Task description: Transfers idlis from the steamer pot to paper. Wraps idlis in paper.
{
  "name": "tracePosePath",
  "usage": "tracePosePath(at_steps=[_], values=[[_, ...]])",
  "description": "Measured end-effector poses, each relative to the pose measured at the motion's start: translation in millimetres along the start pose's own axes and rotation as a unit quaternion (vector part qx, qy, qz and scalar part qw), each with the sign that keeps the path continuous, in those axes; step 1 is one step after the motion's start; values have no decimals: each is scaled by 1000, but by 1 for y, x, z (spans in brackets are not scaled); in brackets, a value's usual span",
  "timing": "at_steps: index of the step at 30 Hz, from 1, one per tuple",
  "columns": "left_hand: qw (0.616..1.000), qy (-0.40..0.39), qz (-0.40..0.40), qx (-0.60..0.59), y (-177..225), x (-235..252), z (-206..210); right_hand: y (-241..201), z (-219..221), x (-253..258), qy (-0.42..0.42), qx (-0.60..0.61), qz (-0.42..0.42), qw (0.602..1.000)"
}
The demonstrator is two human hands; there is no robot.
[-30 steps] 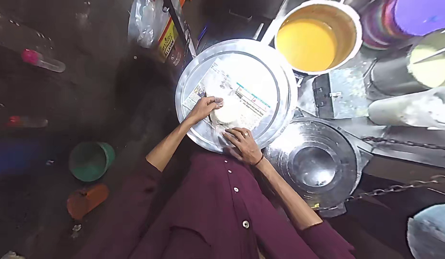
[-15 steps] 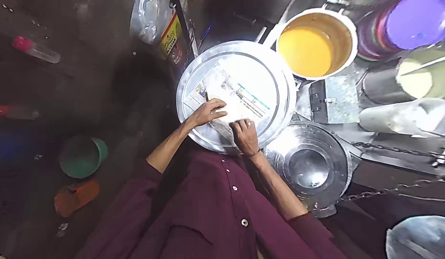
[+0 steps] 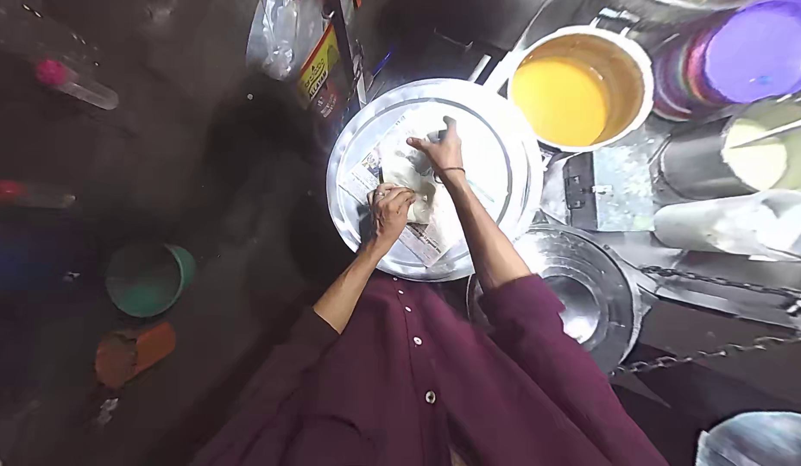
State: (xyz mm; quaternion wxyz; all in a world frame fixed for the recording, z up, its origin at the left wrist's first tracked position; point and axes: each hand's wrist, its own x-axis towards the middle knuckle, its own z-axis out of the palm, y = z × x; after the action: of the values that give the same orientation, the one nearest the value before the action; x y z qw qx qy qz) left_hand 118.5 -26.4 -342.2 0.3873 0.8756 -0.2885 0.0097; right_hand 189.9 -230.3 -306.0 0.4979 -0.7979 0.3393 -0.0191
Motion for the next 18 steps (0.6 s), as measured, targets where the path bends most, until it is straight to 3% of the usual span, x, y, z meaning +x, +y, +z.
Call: tracePosePath(at_steps=[2,4,6,9,13,18], values=[[1000,1,-8,-9,0,3,-2,-12,8,15,-21,8,-22,1000],[1000,-1,-13,-9,-5,5,-2,-16,0,-1,-85,9,-132,988],[1000,12,-25,-7,-7,7,1,-11,-15,-41,-129,-26,-282,950],[995,76,-69,17,-1,-1,9,30,-18,-111,-83,-85,-419,900],[984,145,-99,10,2,-2,16,88,0,-142,27,-115,-463,878],[981,108,-161,16,6,6,9,104,3,-136,31,-191,-491,849]])
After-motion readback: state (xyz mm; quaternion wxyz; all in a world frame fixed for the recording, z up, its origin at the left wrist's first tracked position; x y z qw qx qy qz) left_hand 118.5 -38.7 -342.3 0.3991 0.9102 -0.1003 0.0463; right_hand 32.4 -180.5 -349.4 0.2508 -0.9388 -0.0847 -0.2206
